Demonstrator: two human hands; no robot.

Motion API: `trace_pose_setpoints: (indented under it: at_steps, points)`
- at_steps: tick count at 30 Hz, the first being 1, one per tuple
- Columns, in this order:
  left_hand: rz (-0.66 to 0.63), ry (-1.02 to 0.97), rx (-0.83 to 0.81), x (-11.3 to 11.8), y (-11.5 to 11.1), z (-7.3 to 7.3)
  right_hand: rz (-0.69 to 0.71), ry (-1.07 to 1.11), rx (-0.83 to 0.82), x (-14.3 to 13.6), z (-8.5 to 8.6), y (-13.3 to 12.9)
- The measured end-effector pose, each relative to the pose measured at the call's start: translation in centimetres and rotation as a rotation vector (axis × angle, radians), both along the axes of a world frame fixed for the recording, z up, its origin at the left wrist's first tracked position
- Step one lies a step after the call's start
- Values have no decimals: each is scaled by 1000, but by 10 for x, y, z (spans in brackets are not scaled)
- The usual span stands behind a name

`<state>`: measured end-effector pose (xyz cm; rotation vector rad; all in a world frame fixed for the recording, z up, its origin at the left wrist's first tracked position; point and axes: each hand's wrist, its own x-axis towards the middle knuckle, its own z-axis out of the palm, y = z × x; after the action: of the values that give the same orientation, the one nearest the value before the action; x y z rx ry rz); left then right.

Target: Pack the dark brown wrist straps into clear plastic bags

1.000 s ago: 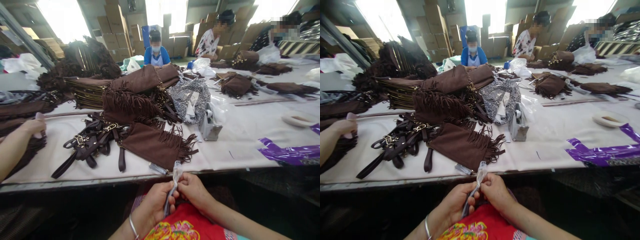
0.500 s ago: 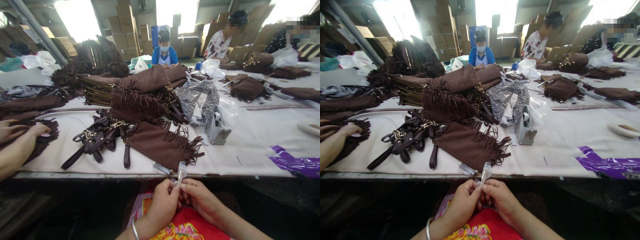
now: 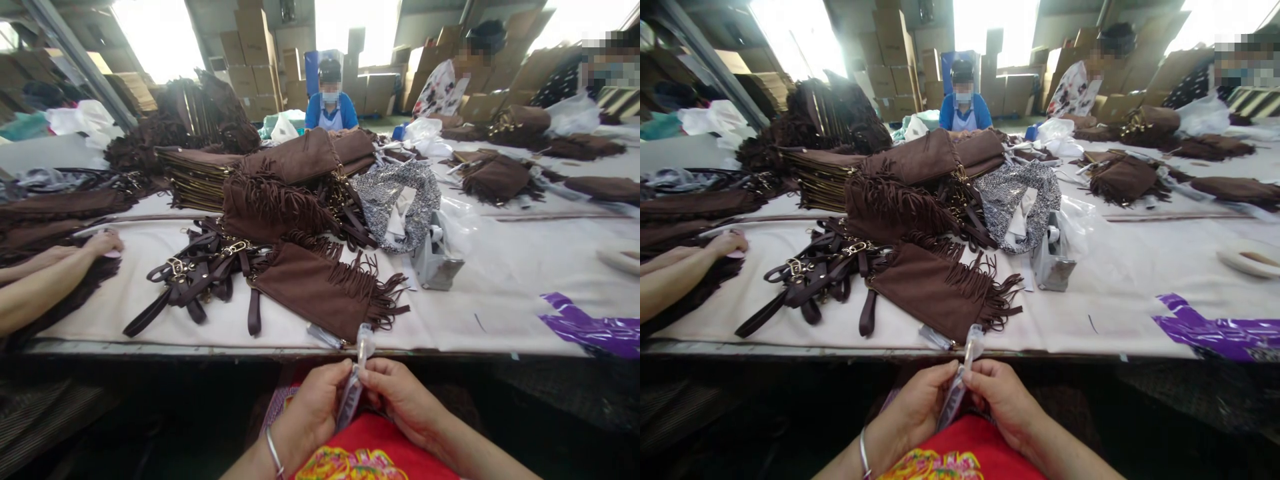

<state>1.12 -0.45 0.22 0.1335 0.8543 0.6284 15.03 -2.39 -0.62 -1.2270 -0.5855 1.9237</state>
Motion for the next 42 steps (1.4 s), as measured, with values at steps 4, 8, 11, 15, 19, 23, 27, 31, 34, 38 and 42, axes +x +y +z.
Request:
trace_pose_setpoints:
  at_steps: [4, 8, 11, 15, 19, 23, 27, 31, 34, 38, 42]
  points:
    - [-18, -105, -113, -3, 4, -4, 4, 25, 3, 1, -1, -2]
    - [-5, -149, -90, -10, 6, -1, 5, 32, 19, 2, -3, -3]
    - [35, -117, -64, -15, 4, 2, 10, 34, 22, 1, -4, -3]
    - [33, -3, 48, -16, -1, 3, 11, 18, 27, 2, -6, -3]
    - [77, 294, 237, -12, -4, -3, 11, -50, 23, 1, -5, -3]
    - [20, 577, 424, -10, 0, -2, 34, -186, 16, -1, -1, -1]
    - [-76, 821, 567, -8, 3, 9, 78, -326, 18, -2, 5, 3]
    - [-121, 1020, 786, -8, 0, 14, 115, -382, 31, -3, 9, 4]
    - [-125, 1120, 1117, -12, -2, 11, 120, -393, 46, -3, 8, 3]
    - [-277, 1150, 1627, -19, -4, 6, 133, -407, 56, 0, 4, 1]
    - [-406, 1271, 1944, -25, -4, 7, 150, -357, 65, 4, 5, -1]
